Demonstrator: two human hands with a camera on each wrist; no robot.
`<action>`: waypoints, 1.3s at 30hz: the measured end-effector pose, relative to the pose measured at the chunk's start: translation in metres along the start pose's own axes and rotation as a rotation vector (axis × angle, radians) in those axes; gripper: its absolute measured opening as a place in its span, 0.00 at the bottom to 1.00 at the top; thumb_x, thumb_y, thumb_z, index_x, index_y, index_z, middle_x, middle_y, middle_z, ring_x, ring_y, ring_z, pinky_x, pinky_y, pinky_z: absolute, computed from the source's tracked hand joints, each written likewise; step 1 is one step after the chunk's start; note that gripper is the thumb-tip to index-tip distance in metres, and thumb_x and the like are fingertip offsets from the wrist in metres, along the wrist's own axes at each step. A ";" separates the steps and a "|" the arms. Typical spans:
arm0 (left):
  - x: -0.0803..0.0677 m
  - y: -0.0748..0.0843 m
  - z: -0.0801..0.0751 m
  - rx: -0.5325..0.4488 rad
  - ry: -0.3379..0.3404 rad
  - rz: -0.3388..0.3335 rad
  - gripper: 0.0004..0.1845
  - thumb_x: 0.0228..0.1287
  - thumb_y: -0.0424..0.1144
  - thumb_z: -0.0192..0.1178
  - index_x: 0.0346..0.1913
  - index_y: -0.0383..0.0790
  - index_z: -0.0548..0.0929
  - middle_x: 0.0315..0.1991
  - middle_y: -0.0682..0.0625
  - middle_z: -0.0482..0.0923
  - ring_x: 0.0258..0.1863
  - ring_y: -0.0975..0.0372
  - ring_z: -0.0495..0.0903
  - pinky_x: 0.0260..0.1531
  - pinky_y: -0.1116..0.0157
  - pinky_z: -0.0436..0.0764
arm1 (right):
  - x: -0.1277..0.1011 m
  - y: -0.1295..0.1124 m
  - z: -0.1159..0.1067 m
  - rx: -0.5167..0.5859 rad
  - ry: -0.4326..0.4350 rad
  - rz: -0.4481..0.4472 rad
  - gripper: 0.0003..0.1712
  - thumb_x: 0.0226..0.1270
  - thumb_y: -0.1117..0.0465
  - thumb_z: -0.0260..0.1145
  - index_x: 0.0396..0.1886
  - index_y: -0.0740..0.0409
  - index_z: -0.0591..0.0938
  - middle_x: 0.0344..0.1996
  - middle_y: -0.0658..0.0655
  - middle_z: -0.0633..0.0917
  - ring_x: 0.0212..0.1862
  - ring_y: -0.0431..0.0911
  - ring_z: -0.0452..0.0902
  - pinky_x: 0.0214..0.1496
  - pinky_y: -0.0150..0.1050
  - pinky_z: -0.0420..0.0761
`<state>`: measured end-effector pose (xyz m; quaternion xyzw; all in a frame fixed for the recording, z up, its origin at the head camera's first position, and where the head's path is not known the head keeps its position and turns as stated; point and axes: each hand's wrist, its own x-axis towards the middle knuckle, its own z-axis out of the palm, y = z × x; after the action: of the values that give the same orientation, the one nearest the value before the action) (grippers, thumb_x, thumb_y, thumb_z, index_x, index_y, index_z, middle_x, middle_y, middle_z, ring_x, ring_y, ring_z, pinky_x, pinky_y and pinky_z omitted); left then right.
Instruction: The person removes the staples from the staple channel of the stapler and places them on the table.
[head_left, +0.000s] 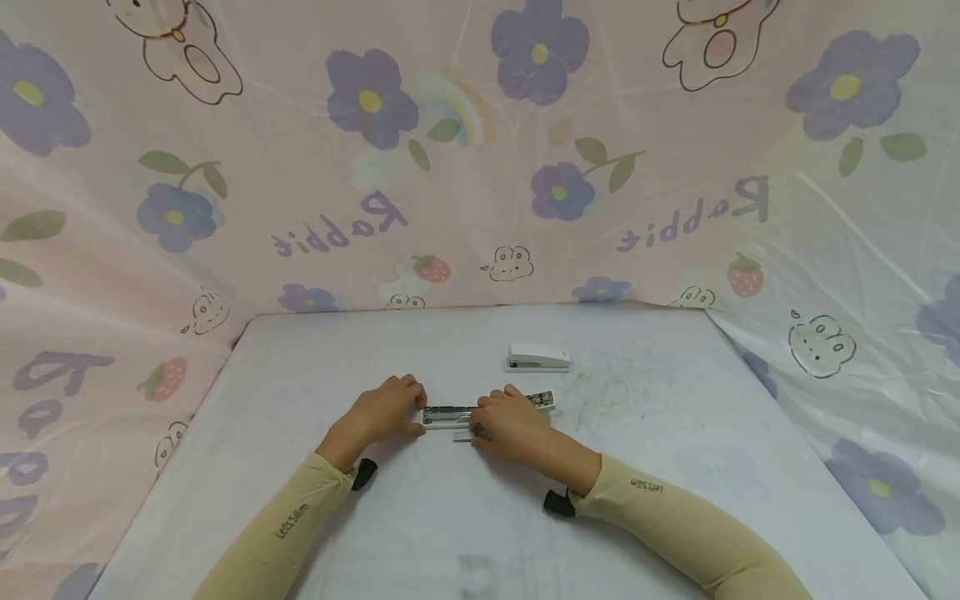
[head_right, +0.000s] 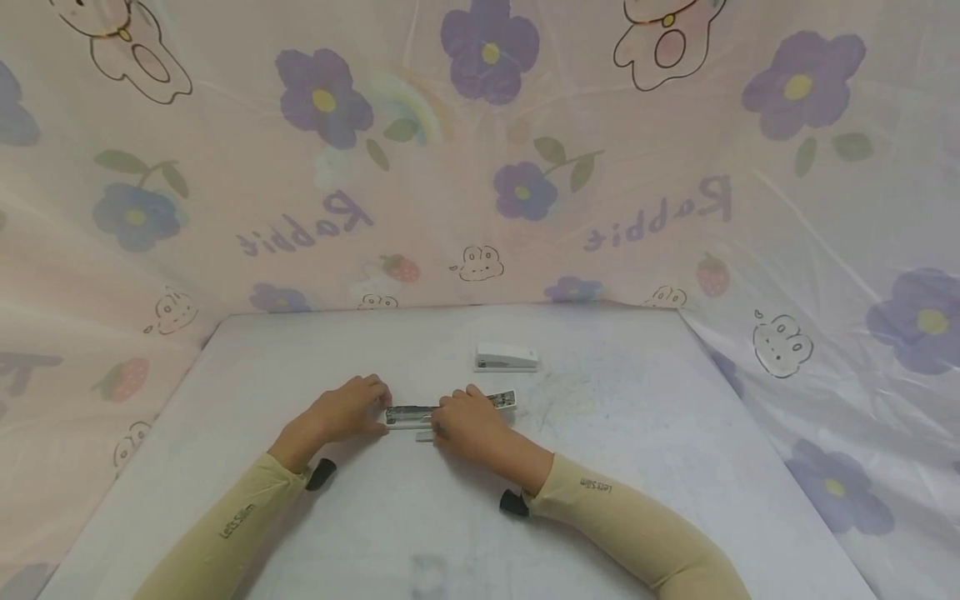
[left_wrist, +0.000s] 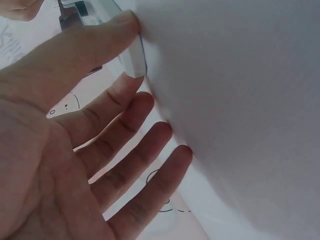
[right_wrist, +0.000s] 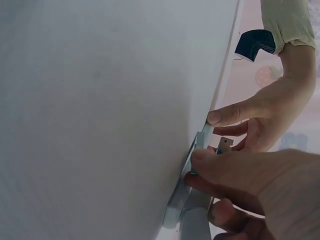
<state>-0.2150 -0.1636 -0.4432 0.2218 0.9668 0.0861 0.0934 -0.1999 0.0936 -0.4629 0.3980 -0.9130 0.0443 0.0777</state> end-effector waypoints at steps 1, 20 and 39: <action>0.000 0.000 -0.001 0.001 -0.005 0.000 0.18 0.62 0.46 0.81 0.45 0.46 0.81 0.47 0.53 0.76 0.49 0.55 0.76 0.39 0.53 0.83 | 0.000 0.000 -0.001 0.004 -0.001 0.000 0.06 0.65 0.51 0.81 0.39 0.44 0.93 0.34 0.43 0.86 0.41 0.43 0.81 0.47 0.41 0.75; 0.016 -0.001 -0.019 -0.155 0.057 0.045 0.21 0.77 0.53 0.67 0.61 0.42 0.86 0.60 0.48 0.83 0.63 0.49 0.82 0.57 0.44 0.83 | -0.010 0.037 -0.037 0.363 0.081 0.064 0.07 0.70 0.58 0.78 0.44 0.54 0.90 0.30 0.44 0.79 0.33 0.38 0.73 0.37 0.33 0.76; 0.059 0.026 -0.028 -0.233 0.050 0.078 0.26 0.76 0.48 0.69 0.68 0.37 0.81 0.64 0.43 0.80 0.66 0.48 0.79 0.64 0.47 0.80 | -0.015 0.105 -0.038 0.553 0.255 0.042 0.13 0.71 0.67 0.76 0.52 0.63 0.86 0.46 0.62 0.87 0.49 0.59 0.84 0.55 0.57 0.84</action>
<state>-0.2623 -0.1180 -0.4190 0.2447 0.9429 0.2068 0.0910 -0.2626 0.1812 -0.4302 0.3763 -0.8572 0.3425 0.0796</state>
